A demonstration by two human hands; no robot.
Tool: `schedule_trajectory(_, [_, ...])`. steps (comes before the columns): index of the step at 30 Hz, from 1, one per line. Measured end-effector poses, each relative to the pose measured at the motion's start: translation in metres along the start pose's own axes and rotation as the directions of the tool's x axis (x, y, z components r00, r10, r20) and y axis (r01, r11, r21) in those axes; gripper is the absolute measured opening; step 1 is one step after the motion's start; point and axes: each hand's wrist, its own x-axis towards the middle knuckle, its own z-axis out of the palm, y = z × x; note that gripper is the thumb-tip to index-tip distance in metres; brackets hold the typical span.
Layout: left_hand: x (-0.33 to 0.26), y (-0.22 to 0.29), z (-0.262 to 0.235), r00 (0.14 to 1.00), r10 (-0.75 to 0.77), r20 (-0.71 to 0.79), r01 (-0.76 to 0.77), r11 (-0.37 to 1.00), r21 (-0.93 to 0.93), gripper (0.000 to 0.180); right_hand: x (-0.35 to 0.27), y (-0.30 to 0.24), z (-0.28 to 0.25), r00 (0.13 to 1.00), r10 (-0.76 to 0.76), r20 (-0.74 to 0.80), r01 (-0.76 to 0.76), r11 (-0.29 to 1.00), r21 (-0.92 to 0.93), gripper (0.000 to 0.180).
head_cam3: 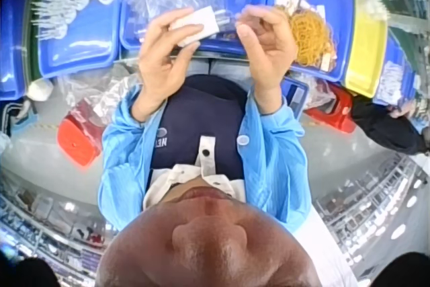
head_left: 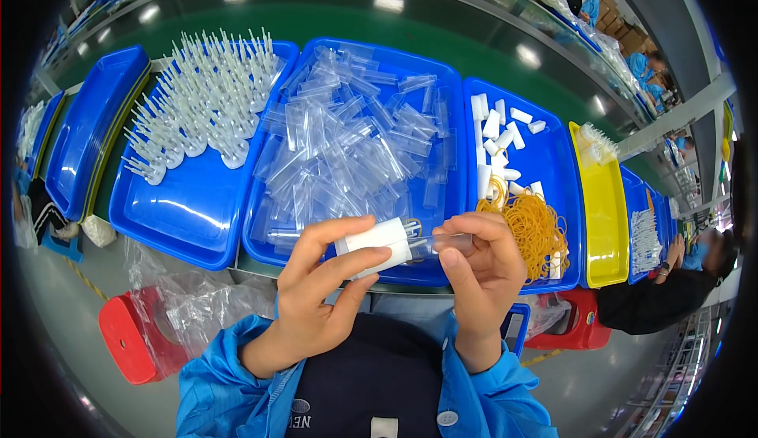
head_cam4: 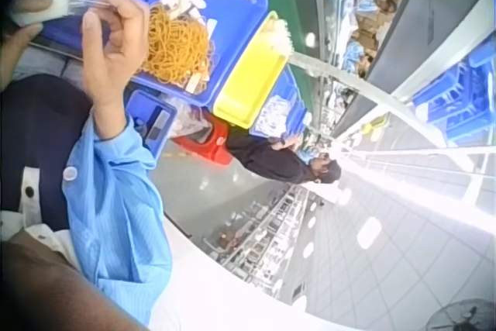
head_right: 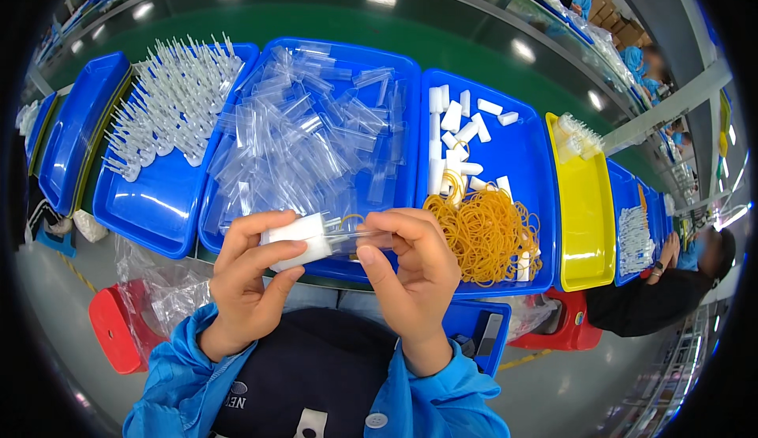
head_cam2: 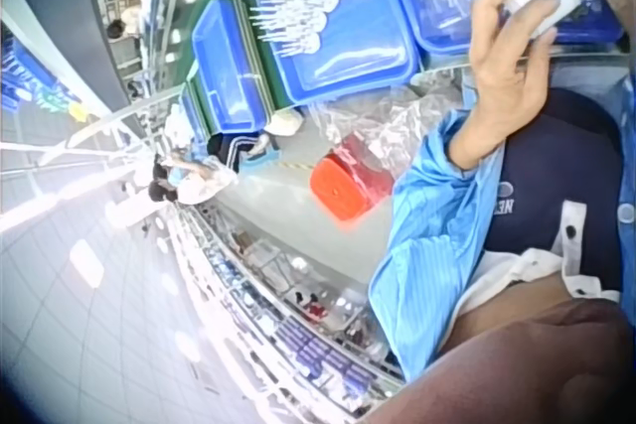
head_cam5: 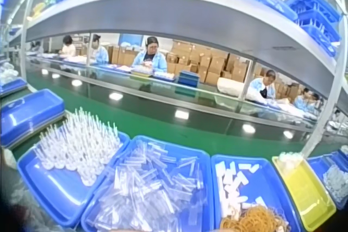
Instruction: The person assembles small white plastic components by hand. They pick up a white base, insert a clear plastic tube, and secure the assembly with a yellow rubber band. The process is repeated for multiple units, with finished items placed into a blue tray.
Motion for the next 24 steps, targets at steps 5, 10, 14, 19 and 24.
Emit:
schedule_trajectory(5, [-0.001, -0.002, 0.007, 0.998, -0.016, -0.063, 0.013, 0.999, -0.046, 0.037, 0.005, -0.005, -0.003, 0.99, 0.135, 0.032, -0.135, 0.991, 0.008, 0.037])
schedule_trajectory(10, [-0.004, -0.003, 0.021, 0.989, -0.006, -0.15, 0.016, 0.998, 0.065, 0.051, 0.006, 0.009, 0.01, 0.995, 0.084, -0.059, -0.088, 0.993, -0.078, 0.066])
schedule_trajectory(14, [-0.006, -0.009, 0.026, 0.974, 0.168, -0.152, -0.12, 0.951, 0.284, 0.056, -0.005, 0.003, 0.027, 0.989, -0.141, 0.038, 0.128, 0.712, -0.69, 0.109])
schedule_trajectory(19, [-0.008, -0.011, 0.025, 0.971, 0.214, -0.11, -0.163, 0.92, 0.356, 0.071, -0.007, -0.003, 0.027, 0.992, -0.124, 0.02, 0.098, 0.672, -0.734, 0.11])
schedule_trajectory(24, [-0.007, -0.007, 0.027, 0.967, 0.23, -0.112, -0.177, 0.917, 0.358, 0.072, -0.007, -0.002, 0.028, 0.977, -0.207, 0.056, 0.178, 0.634, -0.753, 0.095])
